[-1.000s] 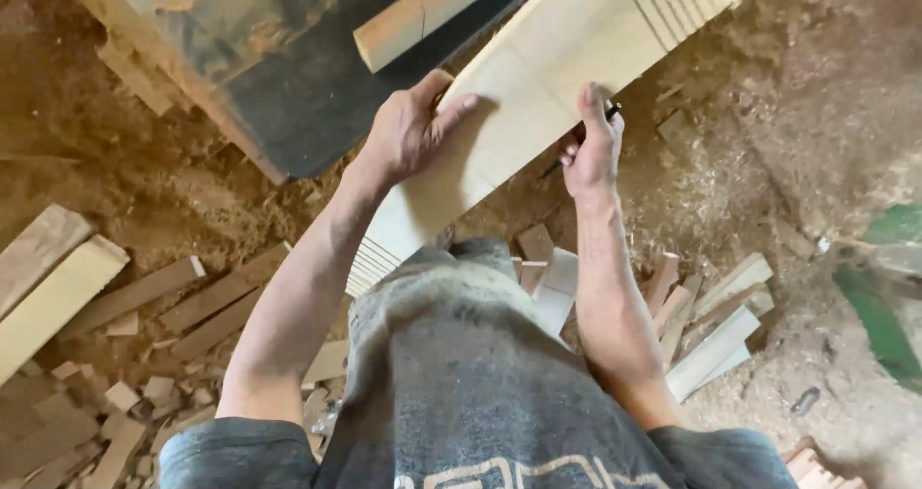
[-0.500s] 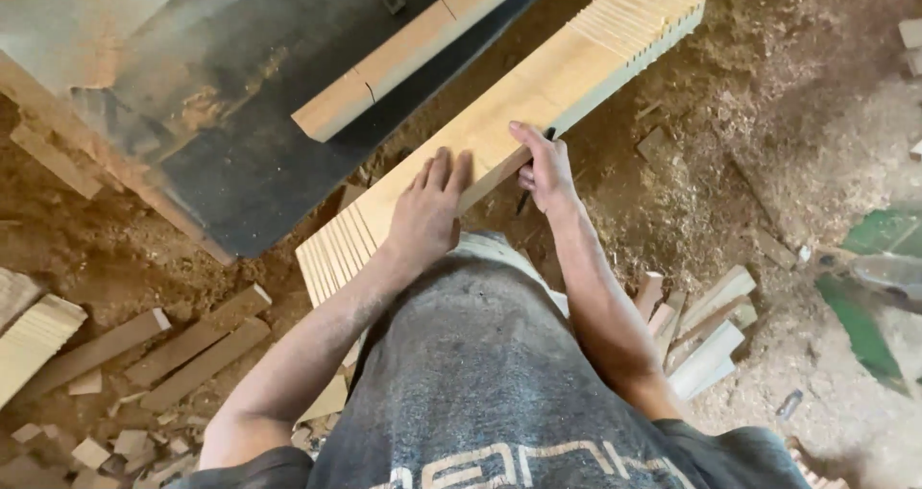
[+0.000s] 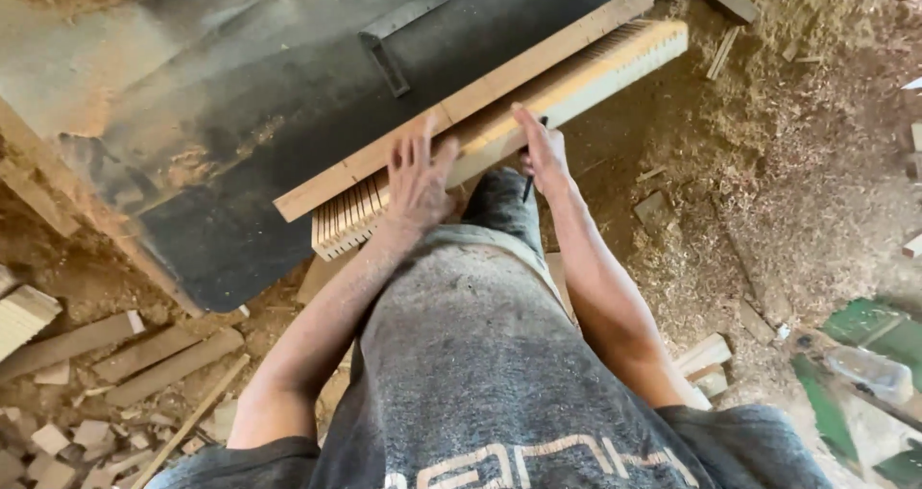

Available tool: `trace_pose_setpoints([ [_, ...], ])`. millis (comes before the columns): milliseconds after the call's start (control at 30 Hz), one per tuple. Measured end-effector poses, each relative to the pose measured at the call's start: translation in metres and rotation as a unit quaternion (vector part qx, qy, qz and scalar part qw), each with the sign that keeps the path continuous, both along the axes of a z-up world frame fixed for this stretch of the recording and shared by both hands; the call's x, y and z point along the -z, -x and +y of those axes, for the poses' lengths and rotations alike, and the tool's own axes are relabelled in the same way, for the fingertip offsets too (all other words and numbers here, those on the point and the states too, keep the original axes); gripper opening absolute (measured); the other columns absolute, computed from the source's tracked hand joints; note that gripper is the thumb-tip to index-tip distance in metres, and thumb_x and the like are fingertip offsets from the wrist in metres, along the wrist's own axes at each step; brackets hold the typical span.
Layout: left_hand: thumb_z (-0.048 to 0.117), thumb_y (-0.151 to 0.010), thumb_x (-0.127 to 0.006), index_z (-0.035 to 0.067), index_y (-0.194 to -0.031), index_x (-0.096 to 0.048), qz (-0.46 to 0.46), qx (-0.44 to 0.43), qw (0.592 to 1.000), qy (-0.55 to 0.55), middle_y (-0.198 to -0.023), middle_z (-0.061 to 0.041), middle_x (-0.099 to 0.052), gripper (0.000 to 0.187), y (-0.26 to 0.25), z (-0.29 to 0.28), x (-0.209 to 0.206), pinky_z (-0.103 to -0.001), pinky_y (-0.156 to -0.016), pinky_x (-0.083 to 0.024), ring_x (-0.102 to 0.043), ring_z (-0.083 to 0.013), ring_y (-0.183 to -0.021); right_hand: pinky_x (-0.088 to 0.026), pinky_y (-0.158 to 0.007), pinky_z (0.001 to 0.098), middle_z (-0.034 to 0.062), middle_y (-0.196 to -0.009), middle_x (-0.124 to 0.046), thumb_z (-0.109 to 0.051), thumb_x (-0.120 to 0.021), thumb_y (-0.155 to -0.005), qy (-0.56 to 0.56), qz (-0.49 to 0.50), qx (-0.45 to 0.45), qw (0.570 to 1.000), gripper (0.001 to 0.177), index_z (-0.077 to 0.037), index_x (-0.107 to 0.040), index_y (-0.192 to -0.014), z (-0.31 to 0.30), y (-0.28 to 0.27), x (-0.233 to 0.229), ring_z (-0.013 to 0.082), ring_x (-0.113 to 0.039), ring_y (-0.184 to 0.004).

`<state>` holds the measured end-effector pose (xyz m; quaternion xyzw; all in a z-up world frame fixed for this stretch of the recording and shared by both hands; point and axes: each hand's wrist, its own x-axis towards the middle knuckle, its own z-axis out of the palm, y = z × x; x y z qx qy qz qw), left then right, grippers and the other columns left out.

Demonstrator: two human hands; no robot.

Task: Measuring and marking wooden boards using a pencil, square, and tape measure to prepare for cutting.

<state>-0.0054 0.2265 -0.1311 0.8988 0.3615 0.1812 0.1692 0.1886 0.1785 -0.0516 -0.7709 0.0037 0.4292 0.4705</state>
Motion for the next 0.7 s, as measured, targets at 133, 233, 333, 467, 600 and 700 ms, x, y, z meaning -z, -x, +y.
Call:
trace_pose_setpoints([
  [133, 0.014, -0.054, -0.087, 0.01, -0.158, -0.033, 0.065, -0.041, 0.997, 0.02, -0.132, -0.02, -0.047, 0.117, -0.017, 0.024, -0.018, -0.052, -0.108, -0.037, -0.046, -0.0385, -0.132, -0.024, -0.029, 0.0207, 0.0068, -0.068, -0.048, -0.049, -0.079, -0.084, -0.009, 0.019, -0.068, 0.997, 0.063, 0.011, -0.064, -0.096, 0.008, -0.016, 0.003, 0.0056, -0.039, -0.036],
  [233, 0.039, -0.053, -0.087, 0.017, -0.147, -0.045, 0.09, -0.036, 0.992, 0.076, -0.121, -0.009, -0.049, 0.105, -0.012, 0.041, 0.021, -0.049, -0.097, -0.044, -0.055, -0.0305, -0.113, -0.018, -0.03, 0.0193, 0.0135, -0.067, -0.07, -0.055, -0.06, -0.097, -0.008, 0.056, -0.18, 0.982, 0.058, 0.001, -0.074, -0.09, -0.004, -0.054, 0.008, 0.0033, -0.031, -0.035],
  [333, 0.038, -0.052, -0.085, 0.019, -0.143, -0.047, 0.111, -0.057, 0.989, 0.077, -0.123, -0.007, -0.05, 0.1, -0.019, 0.045, 0.012, -0.046, -0.097, -0.044, -0.056, -0.0291, -0.115, -0.023, -0.028, 0.0202, 0.0113, -0.064, -0.068, -0.041, -0.078, -0.091, 0.023, -0.031, -0.171, 0.984, 0.038, -0.004, -0.074, -0.095, -0.017, -0.112, 0.025, 0.0051, -0.031, -0.033],
  [467, 0.05, -0.058, -0.085, 0.021, -0.144, -0.045, 0.142, -0.096, 0.981, 0.086, -0.129, -0.007, -0.054, 0.1, -0.031, 0.035, -0.005, -0.045, -0.104, -0.037, -0.055, -0.0272, -0.121, -0.024, -0.03, 0.02, 0.0095, -0.063, -0.069, -0.031, -0.083, -0.082, 0.018, -0.114, -0.015, 0.993, 0.024, -0.013, -0.067, -0.08, -0.019, -0.227, 0.036, 0.0043, -0.037, -0.035],
  [600, 0.029, -0.057, -0.089, 0.016, -0.144, -0.043, 0.143, -0.145, 0.971, 0.128, -0.146, -0.015, -0.041, 0.099, -0.052, 0.027, -0.03, -0.053, -0.116, -0.02, -0.038, -0.0339, -0.138, -0.036, -0.051, 0.0285, 0.0109, -0.101, -0.065, -0.062, -0.074, -0.089, 0.032, -0.191, -0.02, 0.981, 0.056, -0.022, -0.052, -0.121, -0.024, -0.428, 0.172, 0.0173, -0.048, -0.068],
  [700, 0.028, -0.061, -0.092, 0.014, -0.149, -0.041, 0.143, -0.17, 0.967, 0.122, -0.159, -0.022, -0.029, 0.102, -0.058, 0.021, -0.033, -0.06, -0.121, -0.012, -0.027, -0.0417, -0.148, -0.036, -0.057, 0.0344, 0.0104, -0.099, -0.065, -0.054, -0.07, -0.095, 0.031, -0.229, -0.057, 0.971, 0.042, -0.02, -0.055, -0.115, 0.041, -0.417, 0.116, 0.0203, -0.045, -0.069],
])
